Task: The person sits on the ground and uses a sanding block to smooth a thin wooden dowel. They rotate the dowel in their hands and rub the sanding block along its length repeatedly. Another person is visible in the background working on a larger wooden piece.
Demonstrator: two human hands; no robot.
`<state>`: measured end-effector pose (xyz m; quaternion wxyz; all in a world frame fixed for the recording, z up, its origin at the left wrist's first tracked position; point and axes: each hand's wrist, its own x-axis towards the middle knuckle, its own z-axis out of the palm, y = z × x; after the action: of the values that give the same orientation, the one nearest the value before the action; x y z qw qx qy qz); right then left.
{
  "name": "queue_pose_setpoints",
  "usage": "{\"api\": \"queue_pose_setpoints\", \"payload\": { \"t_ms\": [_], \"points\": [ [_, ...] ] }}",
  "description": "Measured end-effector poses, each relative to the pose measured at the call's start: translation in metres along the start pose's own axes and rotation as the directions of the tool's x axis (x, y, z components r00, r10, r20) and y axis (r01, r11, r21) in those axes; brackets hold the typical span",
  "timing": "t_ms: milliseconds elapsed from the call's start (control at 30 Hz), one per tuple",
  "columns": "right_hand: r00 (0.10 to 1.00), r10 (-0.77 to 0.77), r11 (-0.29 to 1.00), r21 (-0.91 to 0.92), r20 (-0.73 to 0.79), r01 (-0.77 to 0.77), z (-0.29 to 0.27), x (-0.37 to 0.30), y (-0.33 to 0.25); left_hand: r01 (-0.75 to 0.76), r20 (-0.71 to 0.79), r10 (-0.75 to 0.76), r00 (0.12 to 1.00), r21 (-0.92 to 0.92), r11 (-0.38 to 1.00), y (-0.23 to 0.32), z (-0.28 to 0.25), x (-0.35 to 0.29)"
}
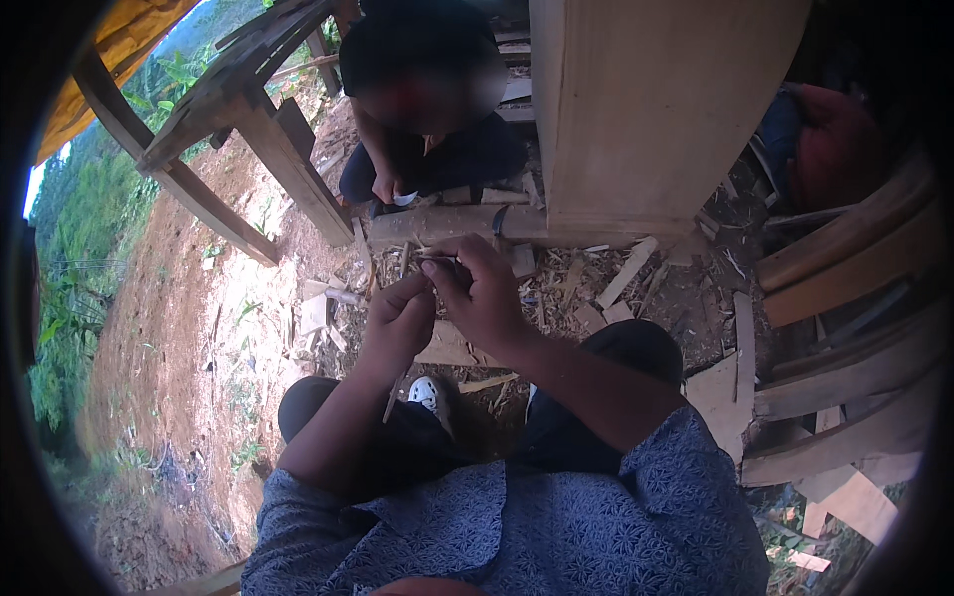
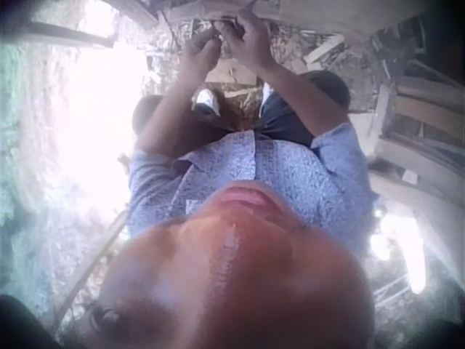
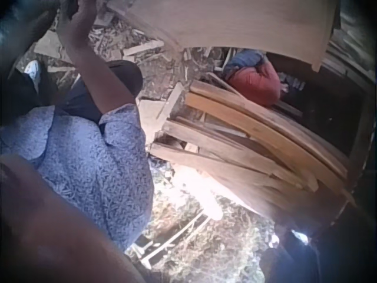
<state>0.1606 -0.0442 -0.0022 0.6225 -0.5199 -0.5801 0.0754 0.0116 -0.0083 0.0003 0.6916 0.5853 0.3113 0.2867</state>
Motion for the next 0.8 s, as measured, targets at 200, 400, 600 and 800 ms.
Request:
{"api": "queue_pose_setpoints", "payload": {
  "t_ms": [200,400,600,800],
  "points": [
    [0.973,0.222,0.973,0.057,0.054,-0.225,-0.009,0.009,0.008,-0.060,-0.021,0.061,0.998,0.062,0.996,0.005,0.006,-0.005],
    [0.930,0.354,0.924,0.116,0.098,-0.364,-0.014,0.016,0.015,-0.045,-0.034,0.045,0.998,0.001,0.999,0.004,0.008,-0.007],
    [0.972,0.234,0.969,0.084,-0.031,-0.231,-0.008,0.000,0.036,-0.018,-0.029,0.017,0.999,-0.032,0.999,0.009,0.000,-0.008],
    [0.871,0.485,0.803,0.353,0.080,-0.480,-0.014,0.008,0.021,0.047,-0.043,-0.051,0.998,-0.084,0.995,0.011,-0.001,-0.004]
  ]
}}
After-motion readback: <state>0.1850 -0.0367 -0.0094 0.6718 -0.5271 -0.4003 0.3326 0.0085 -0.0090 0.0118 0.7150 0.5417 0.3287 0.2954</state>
